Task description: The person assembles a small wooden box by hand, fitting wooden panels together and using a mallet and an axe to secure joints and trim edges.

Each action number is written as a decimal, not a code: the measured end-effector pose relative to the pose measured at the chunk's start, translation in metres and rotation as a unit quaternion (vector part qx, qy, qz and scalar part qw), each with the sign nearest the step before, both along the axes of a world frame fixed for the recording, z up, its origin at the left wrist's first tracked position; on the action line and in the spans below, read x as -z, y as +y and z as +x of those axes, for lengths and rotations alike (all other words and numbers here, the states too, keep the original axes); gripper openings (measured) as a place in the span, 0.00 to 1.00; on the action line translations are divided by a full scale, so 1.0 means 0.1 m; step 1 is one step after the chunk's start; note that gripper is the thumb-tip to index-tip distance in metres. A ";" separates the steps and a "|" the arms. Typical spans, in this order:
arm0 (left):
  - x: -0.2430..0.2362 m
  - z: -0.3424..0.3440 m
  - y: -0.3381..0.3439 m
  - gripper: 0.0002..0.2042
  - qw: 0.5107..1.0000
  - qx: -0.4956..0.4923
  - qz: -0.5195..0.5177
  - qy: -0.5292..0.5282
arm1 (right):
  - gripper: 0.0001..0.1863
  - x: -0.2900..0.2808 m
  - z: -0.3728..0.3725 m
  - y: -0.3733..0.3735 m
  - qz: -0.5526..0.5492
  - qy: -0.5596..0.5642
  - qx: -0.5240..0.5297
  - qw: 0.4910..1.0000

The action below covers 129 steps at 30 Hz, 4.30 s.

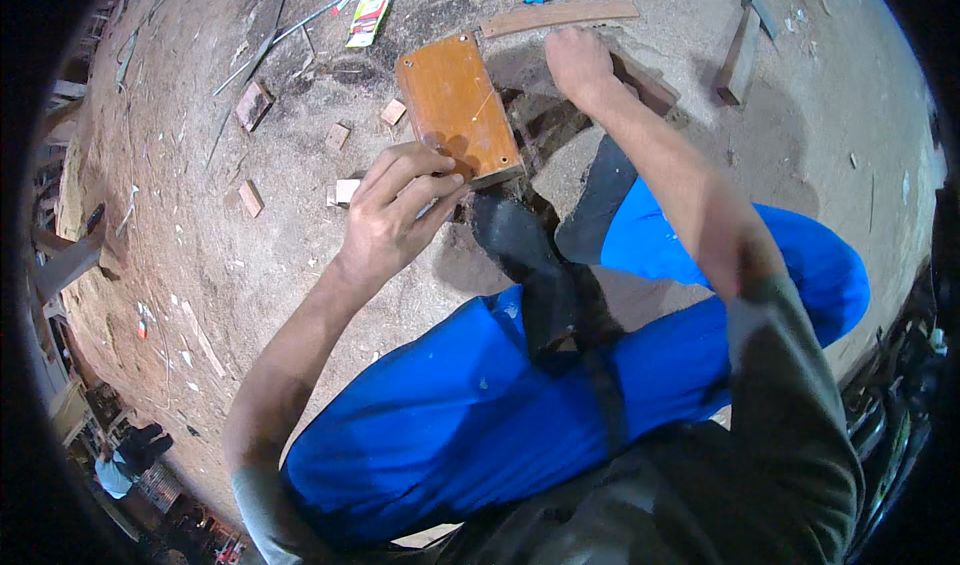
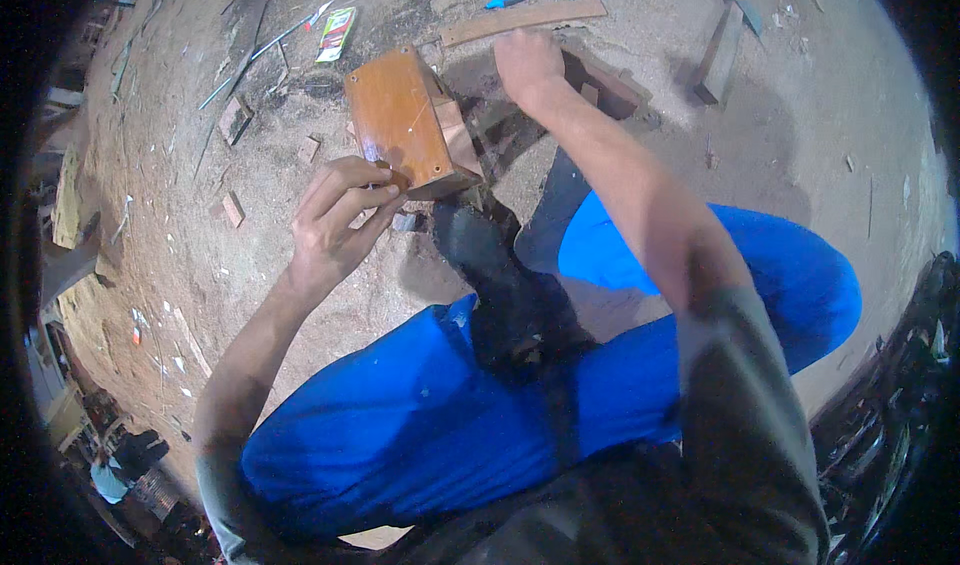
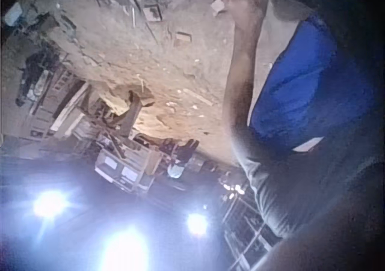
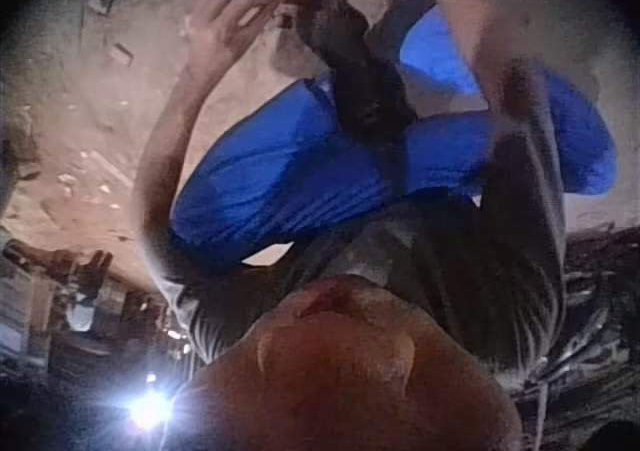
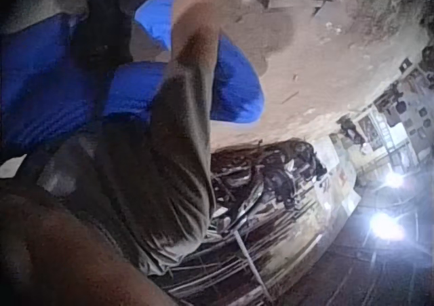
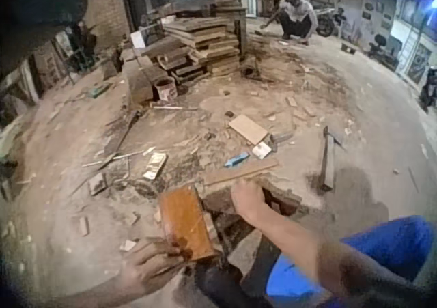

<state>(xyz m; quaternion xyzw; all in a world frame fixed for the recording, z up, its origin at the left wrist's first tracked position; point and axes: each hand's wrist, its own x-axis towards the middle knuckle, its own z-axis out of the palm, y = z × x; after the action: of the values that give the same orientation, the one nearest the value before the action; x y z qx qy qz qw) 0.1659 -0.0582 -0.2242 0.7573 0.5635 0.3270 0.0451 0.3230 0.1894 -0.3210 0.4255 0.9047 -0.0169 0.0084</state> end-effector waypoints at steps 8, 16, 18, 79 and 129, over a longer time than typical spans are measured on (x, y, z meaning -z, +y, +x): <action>0.05 0.03 -0.02 0.12 1.000 -0.031 -0.001 0.002 | 0.08 0.35 0.01 0.09 0.013 -0.096 -0.073 0.993; 0.08 0.01 -0.04 0.12 1.000 -0.024 0.007 0.000 | 0.07 0.34 -0.01 0.09 -0.012 -0.057 -0.091 0.994; 0.09 0.01 -0.05 0.12 1.000 -0.025 0.006 -0.004 | 0.08 0.24 0.02 0.07 0.008 -0.052 -0.105 0.993; 0.04 0.24 0.28 0.07 0.988 -0.079 -0.076 -0.113 | 0.08 -1.13 0.64 -0.99 -0.125 0.438 -0.261 0.851; 0.25 0.25 0.19 0.07 0.983 -0.095 -0.037 -0.156 | 0.13 -1.84 1.25 -1.52 -0.176 0.445 -0.058 0.876</action>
<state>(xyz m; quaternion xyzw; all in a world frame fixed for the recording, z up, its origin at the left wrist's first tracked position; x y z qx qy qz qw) 0.1911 -0.0397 -0.2488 0.6380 0.6305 0.4229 0.1289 0.4480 0.0376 -0.1370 0.3110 0.8181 -0.3631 -0.3195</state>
